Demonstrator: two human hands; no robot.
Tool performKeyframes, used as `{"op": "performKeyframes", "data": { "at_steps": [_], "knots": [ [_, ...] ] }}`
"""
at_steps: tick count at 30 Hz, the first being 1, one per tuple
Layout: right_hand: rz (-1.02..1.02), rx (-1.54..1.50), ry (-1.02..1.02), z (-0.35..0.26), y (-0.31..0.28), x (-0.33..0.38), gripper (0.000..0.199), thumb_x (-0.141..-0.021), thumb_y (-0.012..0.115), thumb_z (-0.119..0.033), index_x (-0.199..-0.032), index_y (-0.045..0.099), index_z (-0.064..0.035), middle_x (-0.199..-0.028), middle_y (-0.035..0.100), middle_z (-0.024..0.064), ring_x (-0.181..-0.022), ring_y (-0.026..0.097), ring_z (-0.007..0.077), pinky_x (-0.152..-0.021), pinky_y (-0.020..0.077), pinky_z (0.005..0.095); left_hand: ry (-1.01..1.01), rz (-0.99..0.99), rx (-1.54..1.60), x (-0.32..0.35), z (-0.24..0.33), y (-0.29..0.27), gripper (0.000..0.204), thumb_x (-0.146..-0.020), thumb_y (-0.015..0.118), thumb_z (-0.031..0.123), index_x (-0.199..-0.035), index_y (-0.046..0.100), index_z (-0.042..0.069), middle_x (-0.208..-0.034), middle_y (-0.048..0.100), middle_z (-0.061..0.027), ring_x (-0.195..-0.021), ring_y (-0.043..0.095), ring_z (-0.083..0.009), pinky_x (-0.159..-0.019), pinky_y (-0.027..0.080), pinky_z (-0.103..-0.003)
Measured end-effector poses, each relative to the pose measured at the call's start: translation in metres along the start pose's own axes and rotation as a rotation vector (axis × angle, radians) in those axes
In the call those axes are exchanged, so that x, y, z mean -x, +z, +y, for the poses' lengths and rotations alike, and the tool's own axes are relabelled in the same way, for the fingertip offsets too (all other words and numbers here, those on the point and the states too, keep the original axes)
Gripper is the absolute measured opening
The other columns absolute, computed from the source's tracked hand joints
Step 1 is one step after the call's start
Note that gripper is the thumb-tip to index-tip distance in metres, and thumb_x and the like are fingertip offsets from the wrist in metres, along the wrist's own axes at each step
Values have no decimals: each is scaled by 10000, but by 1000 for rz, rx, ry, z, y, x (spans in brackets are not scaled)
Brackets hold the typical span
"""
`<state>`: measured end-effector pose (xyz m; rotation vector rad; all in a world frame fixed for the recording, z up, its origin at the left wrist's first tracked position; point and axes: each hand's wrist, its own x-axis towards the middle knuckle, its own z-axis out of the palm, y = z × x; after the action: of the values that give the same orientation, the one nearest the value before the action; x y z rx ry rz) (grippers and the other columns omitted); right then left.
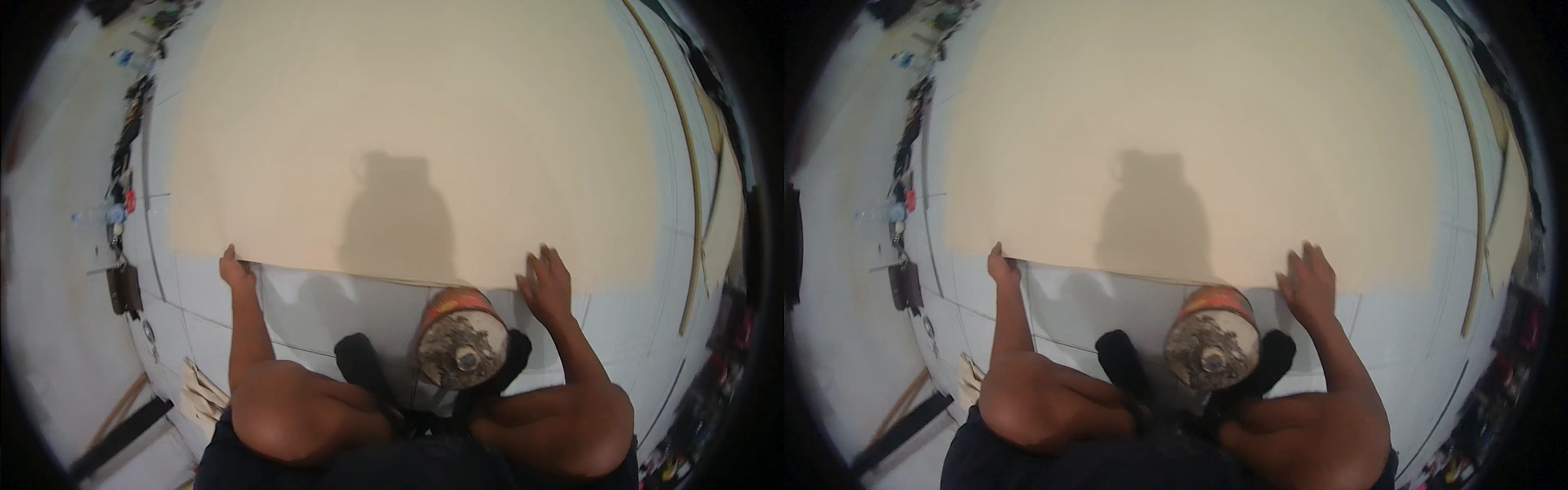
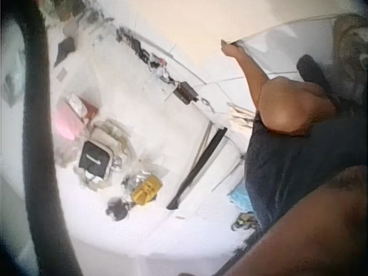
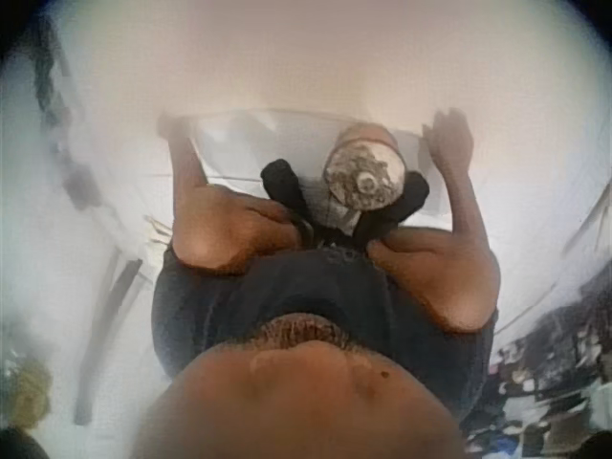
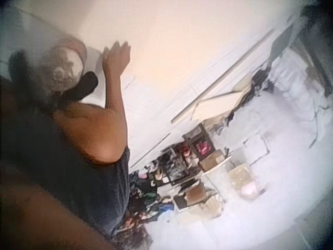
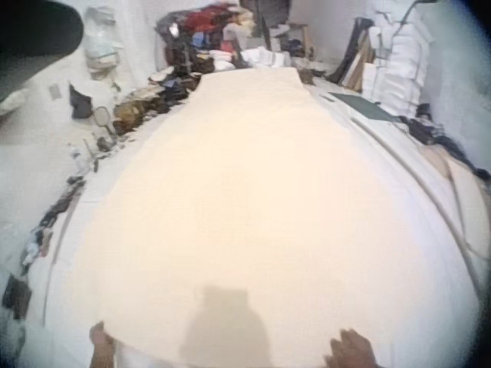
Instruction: The person lays out a large piece of light-colored fabric on a tiled floor, uses a wooden dowel to measure and mark a straight line, then cuts the fabric along that line with scissors. The cut piece is lifted and set aside.
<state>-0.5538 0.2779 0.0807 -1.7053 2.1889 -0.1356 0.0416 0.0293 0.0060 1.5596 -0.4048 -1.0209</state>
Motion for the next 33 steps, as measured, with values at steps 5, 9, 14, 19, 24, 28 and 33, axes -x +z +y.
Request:
{"op": "performKeyframes", "data": {
  "at_steps": [5, 9, 14, 19, 24, 28, 33],
  "knots": [
    [17, 33, -53, 6, 8, 8, 551, -818, 717, -287, -1266, 547, -16, -1401, 424, 292, -1306, 394, 462, -1066, 356, 508, -81, -320, 515, 26, 42, 39, 430, -860, 562, 259, -1203, 528, 2, -1213, 593, -118, -1172, 531, -271, -1036, 388, -396],
    [-1, 85, -80, 1, 17, 10, 571, -812, 732, -301, -1263, 543, -4, -1402, 415, 304, -1299, 403, 463, -1054, 379, 500, -85, -312, 706, -13, 67, 24, 490, -872, 576, 324, -1254, 502, 26, -1282, 552, -140, -1206, 498, -316, -1055, 364, -434],
    [-57, 66, -40, -7, 7, 8, 588, -807, 739, -337, -1243, 546, 5, -1361, 432, 302, -1254, 448, 449, -1012, 430, 473, 125, -178, 678, -102, 96, -16, 465, -863, 647, 238, -1250, 505, 22, -1197, 596, -136, -1060, 589, -310, -910, 478, -403],
    [-135, 17, -73, -37, 14, -10, 617, -797, 738, -383, -1231, 538, 8, -1330, 426, 290, -1245, 458, 440, -982, 454, 476, 348, 42, 91, -197, 185, -87, 463, -838, 701, 182, -1208, 522, -31, -1049, 636, -144, -813, 638, -225, -689, 515, -307],
    [-181, 151, 26, -29, -9, -1, 638, -813, 724, -366, -1269, 505, 22, -1373, 390, 296, -1251, 457, 447, -980, 457, 483, 838, 174, -450, -129, 292, 52, 425, -851, 640, 343, -1063, 654, -24, -921, 695, -179, -765, 643, -276, -689, 490, -403],
    [-208, 128, 29, -18, 5, 2, 600, -852, 690, -321, -1293, 479, 26, -1396, 372, 295, -1302, 400, 446, -1027, 414, 482, 1187, -21, -449, -66, 369, 67, 412, -879, 602, 357, -1007, 656, -32, -872, 688, -199, -764, 659, -291, -687, 494, -407],
    [-176, 101, 16, -18, 5, -1, 554, -864, 682, -259, -1286, 473, 32, -1397, 369, 304, -1311, 383, 454, -1051, 388, 478, 719, 171, -360, -107, 256, -48, 390, -903, 598, 331, -906, 662, -54, -773, 671, -186, -641, 639, -250, -608, 489, -377]
  ]
}}
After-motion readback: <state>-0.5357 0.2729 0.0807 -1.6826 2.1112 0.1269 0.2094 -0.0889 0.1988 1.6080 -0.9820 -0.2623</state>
